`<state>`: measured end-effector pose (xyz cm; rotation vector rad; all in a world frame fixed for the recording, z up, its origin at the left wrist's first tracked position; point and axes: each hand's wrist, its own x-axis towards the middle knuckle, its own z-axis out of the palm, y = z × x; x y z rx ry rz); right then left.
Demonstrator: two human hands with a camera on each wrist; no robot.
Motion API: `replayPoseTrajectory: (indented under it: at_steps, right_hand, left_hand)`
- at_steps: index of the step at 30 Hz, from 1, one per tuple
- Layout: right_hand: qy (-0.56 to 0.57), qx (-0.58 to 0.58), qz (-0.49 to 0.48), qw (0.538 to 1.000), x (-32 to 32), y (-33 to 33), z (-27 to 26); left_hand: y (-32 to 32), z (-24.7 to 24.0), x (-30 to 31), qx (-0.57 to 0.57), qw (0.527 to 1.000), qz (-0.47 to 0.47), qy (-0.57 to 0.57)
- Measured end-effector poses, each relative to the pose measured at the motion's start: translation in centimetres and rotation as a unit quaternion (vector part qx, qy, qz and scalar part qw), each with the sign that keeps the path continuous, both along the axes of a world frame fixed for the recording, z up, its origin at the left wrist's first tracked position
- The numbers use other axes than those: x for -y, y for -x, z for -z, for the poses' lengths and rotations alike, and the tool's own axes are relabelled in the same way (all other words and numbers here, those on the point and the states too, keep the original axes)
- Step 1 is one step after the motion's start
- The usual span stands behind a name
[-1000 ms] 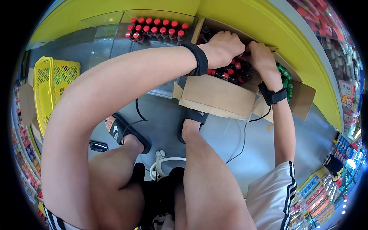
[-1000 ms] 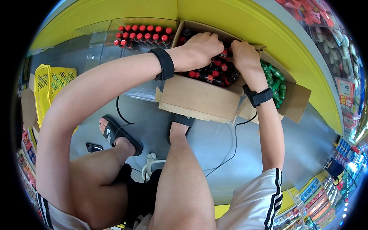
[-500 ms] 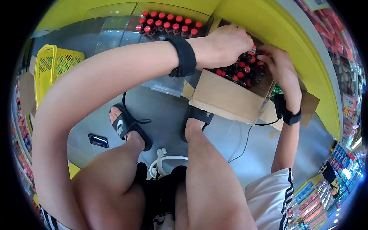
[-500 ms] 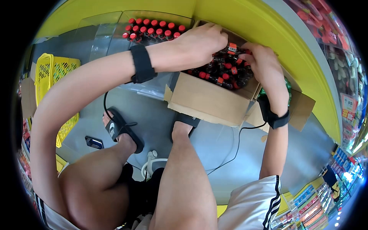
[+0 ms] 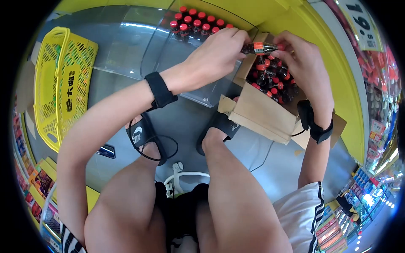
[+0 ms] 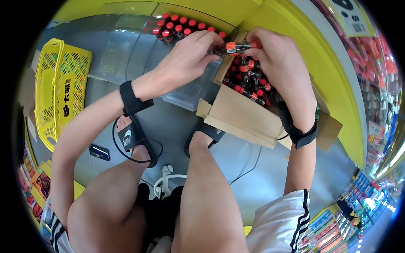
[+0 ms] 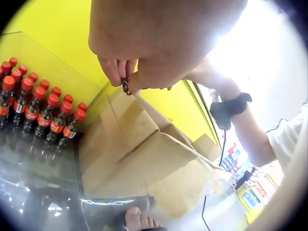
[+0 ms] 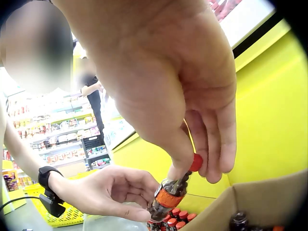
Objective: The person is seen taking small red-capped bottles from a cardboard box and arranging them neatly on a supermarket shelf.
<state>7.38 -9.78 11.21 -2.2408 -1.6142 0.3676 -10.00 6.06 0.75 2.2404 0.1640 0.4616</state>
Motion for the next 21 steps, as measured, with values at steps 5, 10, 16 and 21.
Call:
replayPoseTrajectory:
  at_steps: [5,10,16,21]
  right_hand:
    - [0.017,0.051,-0.074,0.996,-4.2,2.7,-1.1]
    - [0.001,0.075,-0.119,0.990,-7.4,5.2,-1.5]
    - [0.025,0.102,-0.172,0.979,-11.5,6.3,1.2]
    - [0.015,0.065,-0.179,0.982,-13.8,6.4,6.0]
  left_hand:
    - [2.4,2.3,-1.3,0.035,0.997,-0.059,0.035]
    - [4.0,3.3,-2.0,0.044,0.988,-0.093,0.113]
    - [5.1,5.2,-3.4,-0.004,0.983,-0.140,0.114]
    - [6.3,7.1,-5.0,-0.075,0.978,-0.166,0.104]
